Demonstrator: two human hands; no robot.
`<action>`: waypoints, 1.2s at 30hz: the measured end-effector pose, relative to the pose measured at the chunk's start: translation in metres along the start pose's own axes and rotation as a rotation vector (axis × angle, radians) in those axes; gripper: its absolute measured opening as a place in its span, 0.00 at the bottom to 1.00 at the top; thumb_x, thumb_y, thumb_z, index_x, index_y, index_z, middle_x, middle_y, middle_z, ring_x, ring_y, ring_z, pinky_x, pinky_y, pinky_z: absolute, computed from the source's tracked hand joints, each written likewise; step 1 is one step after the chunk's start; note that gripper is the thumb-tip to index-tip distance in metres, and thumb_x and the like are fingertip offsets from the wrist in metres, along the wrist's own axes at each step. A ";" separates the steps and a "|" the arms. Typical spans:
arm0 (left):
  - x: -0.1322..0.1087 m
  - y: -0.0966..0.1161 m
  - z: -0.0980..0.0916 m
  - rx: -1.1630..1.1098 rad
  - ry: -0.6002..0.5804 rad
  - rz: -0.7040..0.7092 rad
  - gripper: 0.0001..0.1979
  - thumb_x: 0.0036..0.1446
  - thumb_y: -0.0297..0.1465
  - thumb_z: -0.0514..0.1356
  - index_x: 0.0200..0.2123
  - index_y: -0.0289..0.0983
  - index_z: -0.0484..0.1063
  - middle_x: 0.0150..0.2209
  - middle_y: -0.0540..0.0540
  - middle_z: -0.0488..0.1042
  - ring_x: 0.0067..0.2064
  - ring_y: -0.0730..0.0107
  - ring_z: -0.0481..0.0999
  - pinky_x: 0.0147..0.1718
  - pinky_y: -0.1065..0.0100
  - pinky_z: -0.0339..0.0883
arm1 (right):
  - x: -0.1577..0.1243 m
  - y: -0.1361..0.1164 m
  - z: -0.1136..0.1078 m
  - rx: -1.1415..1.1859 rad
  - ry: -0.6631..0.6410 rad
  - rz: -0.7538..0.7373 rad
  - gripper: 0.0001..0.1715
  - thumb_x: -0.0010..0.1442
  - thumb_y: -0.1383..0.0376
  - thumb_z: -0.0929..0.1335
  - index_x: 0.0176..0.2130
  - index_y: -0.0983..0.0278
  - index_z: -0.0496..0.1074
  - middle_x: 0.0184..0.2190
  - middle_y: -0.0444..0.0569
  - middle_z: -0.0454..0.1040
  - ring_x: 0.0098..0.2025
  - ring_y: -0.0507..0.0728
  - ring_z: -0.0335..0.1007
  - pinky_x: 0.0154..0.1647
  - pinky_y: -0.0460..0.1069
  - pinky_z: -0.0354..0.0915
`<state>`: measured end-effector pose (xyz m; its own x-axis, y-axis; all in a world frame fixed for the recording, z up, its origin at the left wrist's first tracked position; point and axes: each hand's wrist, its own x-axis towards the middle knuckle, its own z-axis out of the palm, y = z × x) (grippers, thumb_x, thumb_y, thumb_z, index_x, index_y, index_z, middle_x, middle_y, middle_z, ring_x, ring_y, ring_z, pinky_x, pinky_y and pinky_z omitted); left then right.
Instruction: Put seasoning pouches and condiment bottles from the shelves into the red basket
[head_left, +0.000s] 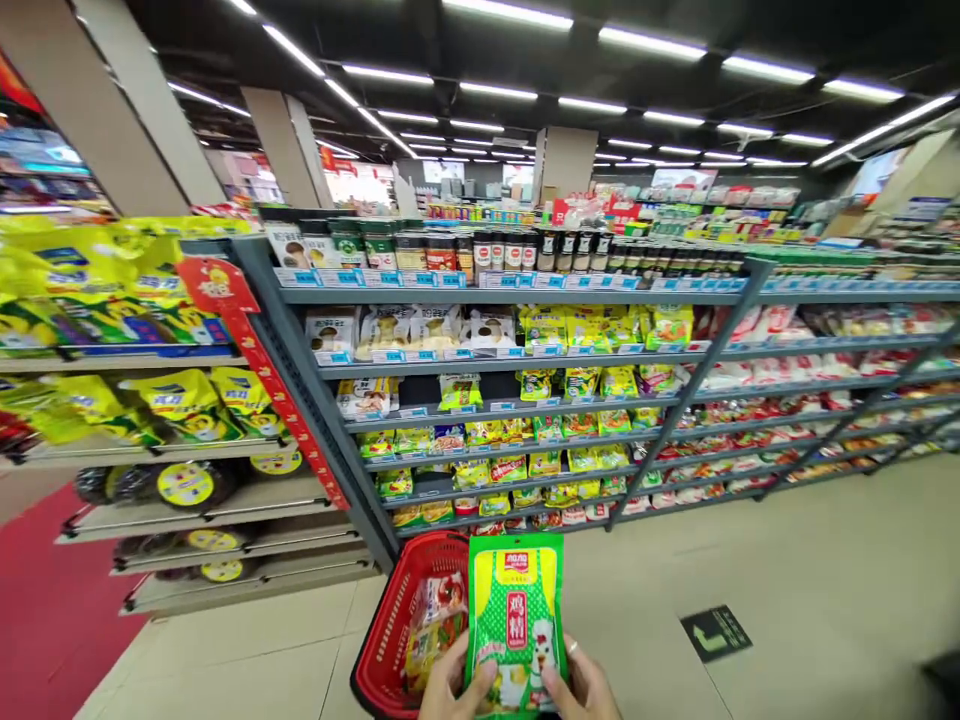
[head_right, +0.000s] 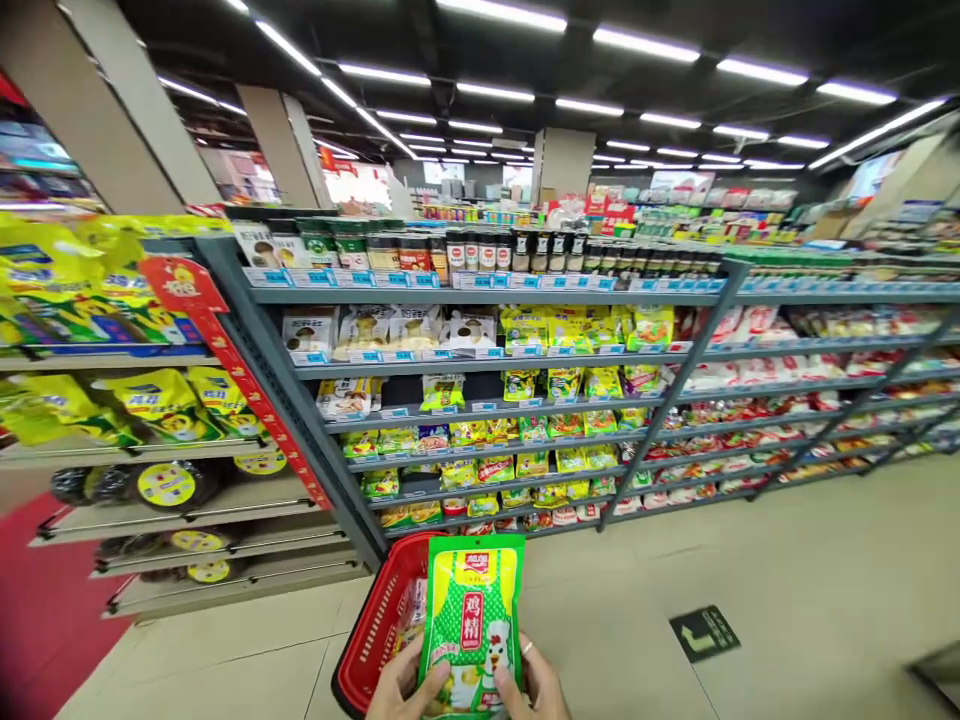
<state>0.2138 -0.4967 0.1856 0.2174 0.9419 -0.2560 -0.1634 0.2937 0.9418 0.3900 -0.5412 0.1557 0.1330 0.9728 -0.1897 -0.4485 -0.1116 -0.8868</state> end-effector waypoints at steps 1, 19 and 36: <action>-0.008 0.003 0.000 -0.001 -0.010 -0.007 0.30 0.44 0.51 0.72 0.45 0.35 0.81 0.47 0.35 0.82 0.52 0.42 0.79 0.56 0.50 0.72 | -0.010 -0.007 0.002 -0.006 -0.006 -0.010 0.34 0.50 0.42 0.76 0.48 0.60 0.78 0.42 0.55 0.83 0.50 0.67 0.78 0.56 0.61 0.71; 0.020 -0.026 0.122 0.257 -0.147 -0.064 0.32 0.48 0.55 0.69 0.40 0.31 0.80 0.37 0.37 0.82 0.34 0.58 0.79 0.29 0.65 0.74 | 0.000 -0.089 -0.128 0.099 -0.212 -0.107 0.28 0.61 0.49 0.72 0.56 0.60 0.73 0.52 0.53 0.79 0.53 0.64 0.75 0.57 0.60 0.70; 0.105 0.003 0.326 0.210 -0.055 0.054 0.27 0.57 0.47 0.67 0.51 0.33 0.77 0.47 0.37 0.80 0.46 0.57 0.78 0.36 0.67 0.74 | 0.102 -0.218 -0.284 -0.026 -0.279 -0.175 0.31 0.57 0.52 0.76 0.57 0.58 0.74 0.49 0.49 0.82 0.49 0.61 0.78 0.54 0.56 0.73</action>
<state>0.5497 -0.4500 0.2325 0.2673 0.9433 -0.1968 0.0265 0.1969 0.9801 0.7522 -0.4753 0.2096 -0.0434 0.9954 0.0859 -0.4170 0.0601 -0.9069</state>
